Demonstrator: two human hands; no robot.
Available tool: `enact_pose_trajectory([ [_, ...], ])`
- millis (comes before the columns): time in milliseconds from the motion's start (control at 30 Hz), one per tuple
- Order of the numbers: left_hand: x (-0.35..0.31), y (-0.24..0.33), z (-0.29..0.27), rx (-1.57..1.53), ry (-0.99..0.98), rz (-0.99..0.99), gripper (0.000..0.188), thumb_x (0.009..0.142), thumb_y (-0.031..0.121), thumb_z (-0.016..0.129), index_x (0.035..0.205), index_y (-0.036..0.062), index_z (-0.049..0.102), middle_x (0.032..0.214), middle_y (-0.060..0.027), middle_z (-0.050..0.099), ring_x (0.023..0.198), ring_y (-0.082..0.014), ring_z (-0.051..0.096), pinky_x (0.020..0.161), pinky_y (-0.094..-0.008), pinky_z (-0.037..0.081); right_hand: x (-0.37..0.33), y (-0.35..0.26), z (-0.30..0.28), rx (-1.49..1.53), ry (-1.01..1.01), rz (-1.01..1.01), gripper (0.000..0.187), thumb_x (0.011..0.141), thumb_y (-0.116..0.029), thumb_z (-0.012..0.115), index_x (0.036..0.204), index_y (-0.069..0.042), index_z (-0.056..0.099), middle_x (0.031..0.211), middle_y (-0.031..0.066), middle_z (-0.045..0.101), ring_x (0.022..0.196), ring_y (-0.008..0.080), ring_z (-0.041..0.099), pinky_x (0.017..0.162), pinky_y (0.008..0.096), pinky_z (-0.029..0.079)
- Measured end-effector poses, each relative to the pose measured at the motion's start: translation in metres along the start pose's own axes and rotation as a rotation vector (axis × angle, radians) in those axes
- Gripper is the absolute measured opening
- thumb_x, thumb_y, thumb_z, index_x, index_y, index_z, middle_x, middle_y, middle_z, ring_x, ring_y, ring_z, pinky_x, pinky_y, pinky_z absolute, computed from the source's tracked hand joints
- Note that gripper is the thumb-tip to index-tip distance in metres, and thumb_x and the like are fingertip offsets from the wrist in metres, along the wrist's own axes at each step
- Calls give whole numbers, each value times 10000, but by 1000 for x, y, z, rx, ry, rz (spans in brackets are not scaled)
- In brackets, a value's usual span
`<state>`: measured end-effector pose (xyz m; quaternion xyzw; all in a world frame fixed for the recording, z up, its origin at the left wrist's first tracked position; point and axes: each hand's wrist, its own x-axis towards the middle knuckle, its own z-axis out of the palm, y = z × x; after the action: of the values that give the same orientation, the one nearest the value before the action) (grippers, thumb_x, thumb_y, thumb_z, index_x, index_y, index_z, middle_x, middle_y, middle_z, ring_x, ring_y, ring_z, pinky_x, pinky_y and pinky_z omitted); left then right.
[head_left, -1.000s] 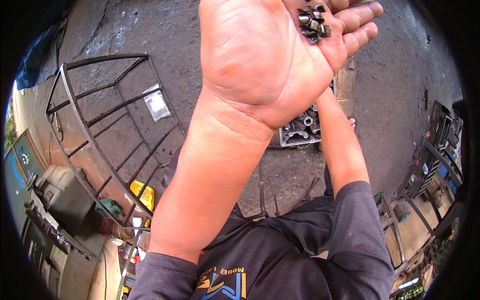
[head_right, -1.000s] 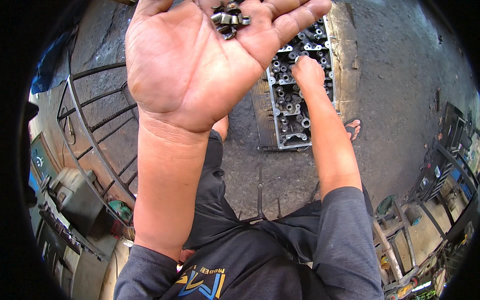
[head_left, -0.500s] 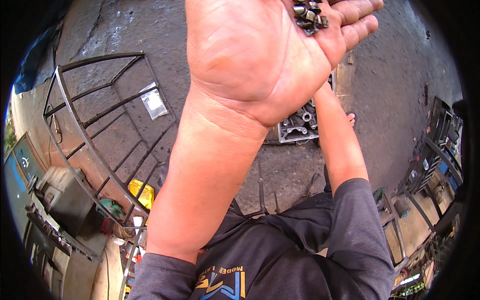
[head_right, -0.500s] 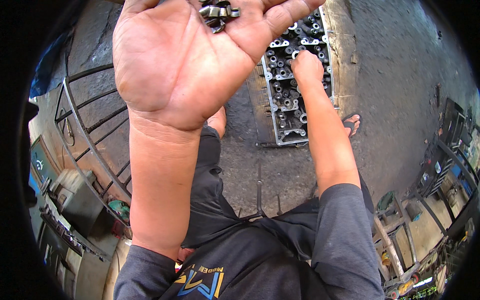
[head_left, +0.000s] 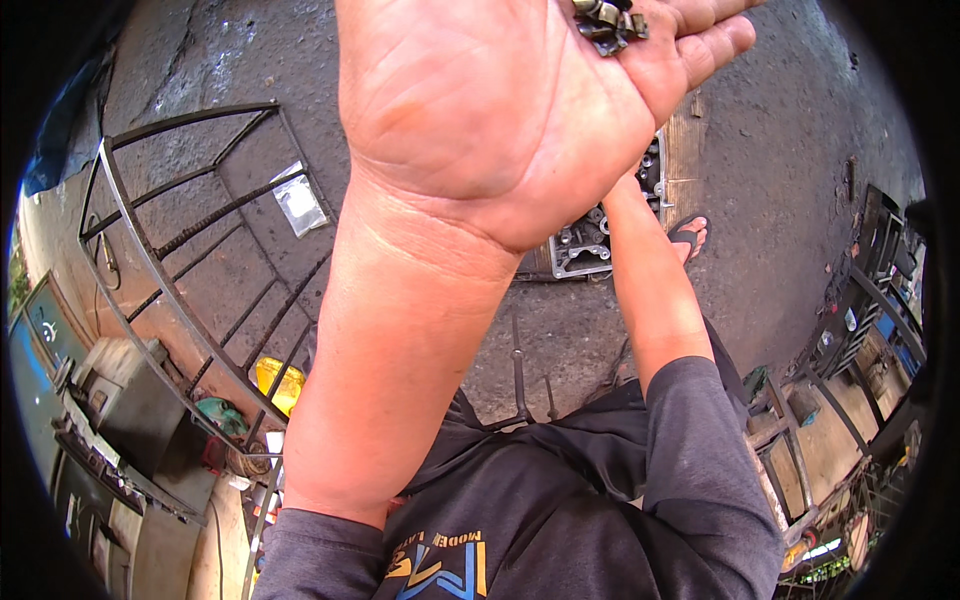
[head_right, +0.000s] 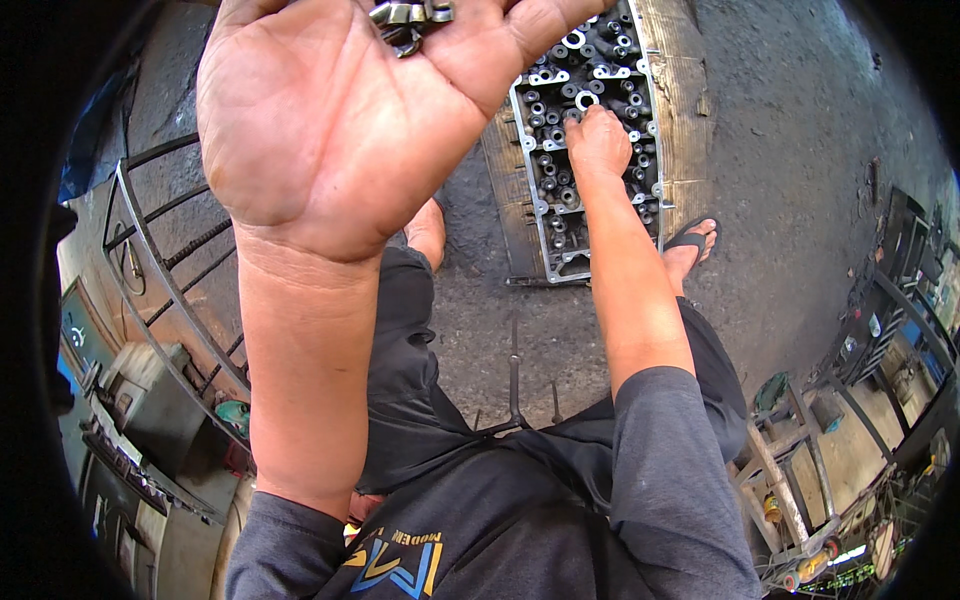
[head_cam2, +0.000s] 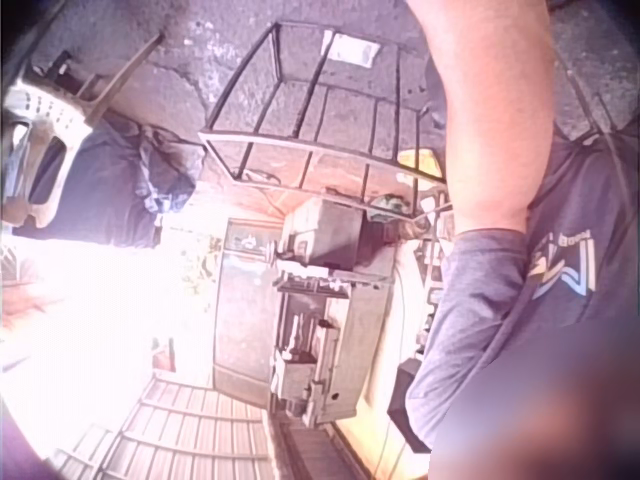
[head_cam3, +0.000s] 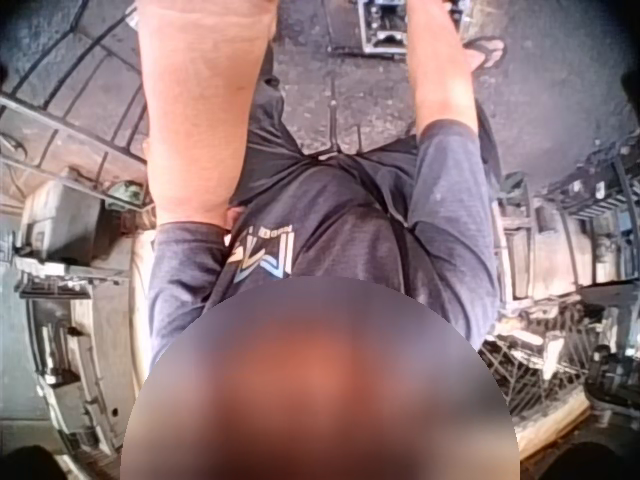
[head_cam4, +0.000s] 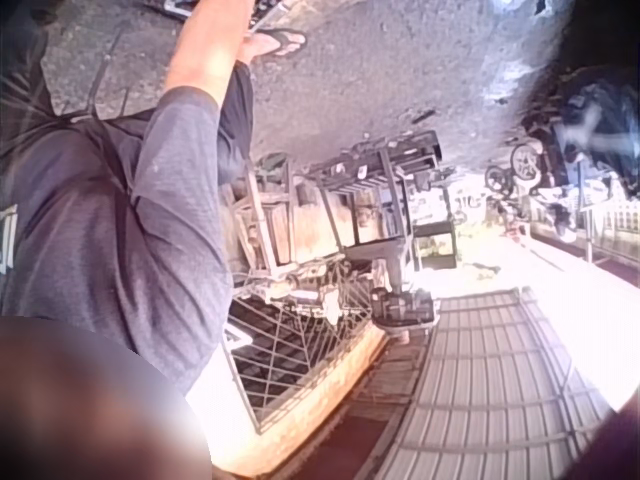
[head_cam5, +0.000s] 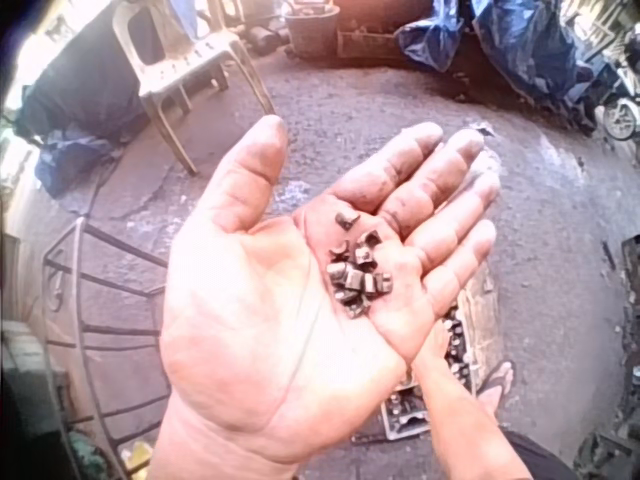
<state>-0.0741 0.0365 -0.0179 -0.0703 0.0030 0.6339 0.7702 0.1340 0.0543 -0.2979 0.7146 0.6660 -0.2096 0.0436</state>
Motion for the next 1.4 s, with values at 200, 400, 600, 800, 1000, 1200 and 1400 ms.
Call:
enact_pose_trajectory([
  [200, 2, -2, 0, 4, 14, -6, 802, 1050, 542, 413, 1475, -138, 412, 1553, -307, 430, 1497, -442, 352, 1248, -547, 296, -9, -2, -5, 31, 34, -36, 404, 867, -396, 759, 1040, -32, 730, 1118, 207, 728, 1066, 397, 704, 929, 507, 547],
  [400, 8, -10, 7, 27, 37, -51, 807, 1048, 547, 415, 1473, -138, 415, 1550, -307, 434, 1496, -440, 356, 1247, -545, 298, -21, -7, -120, 41, -39, -37, 480, 857, -444, 755, 1116, -39, 749, 1115, 227, 741, 1039, 409, 711, 925, 489, 547],
  [600, 12, -28, 18, 121, 101, -134, 935, 1015, 699, 393, 1526, -84, 396, 1533, -300, 460, 1425, -420, 463, 1194, -511, 377, -113, -35, -274, 857, 276, -299, 145, 985, 10, 639, 1106, 39, 713, 986, 70, 716, 904, 92, 638, 794, 239, 520],
  [800, 14, -52, 8, 62, 47, -219, 966, 1000, 668, 454, 1575, -91, 288, 1609, -334, 306, 1501, -486, 297, 1215, -490, 369, -147, -46, -294, 827, 457, -637, 188, 892, 93, 698, 1058, 11, 729, 1014, 81, 688, 883, 127, 637, 746, 263, 524],
  [1000, 18, -72, -6, -36, -34, -336, 1030, 980, 726, 446, 1570, -104, 292, 1606, -321, 331, 1390, -337, 470, 971, -280, 527, -137, -46, -294, 781, 448, -721, 202, 856, 117, 718, 1028, 11, 727, 976, 107, 685, 849, 187, 687, 723, 300, 558],
  [1200, 16, -91, -2, -19, 30, -358, 1042, 994, 780, 351, 1516, -120, 398, 1484, -220, 522, 1104, -177, 584, 943, -286, 530, -133, -34, -299, 769, 435, -719, 214, 833, 122, 729, 1011, 3, 734, 963, 96, 679, 860, 205, 698, 698, 315, 580],
  [1400, 14, -106, 6, 279, 197, -338, 1009, 1007, 765, 341, 1521, -101, 408, 1367, -156, 588, 1153, -199, 573, 1038, -356, 498, -135, -30, -299, 723, 325, -693, 184, 854, 112, 707, 1008, 11, 720, 985, 85, 661, 825, 187, 674, 690, 299, 546],
])
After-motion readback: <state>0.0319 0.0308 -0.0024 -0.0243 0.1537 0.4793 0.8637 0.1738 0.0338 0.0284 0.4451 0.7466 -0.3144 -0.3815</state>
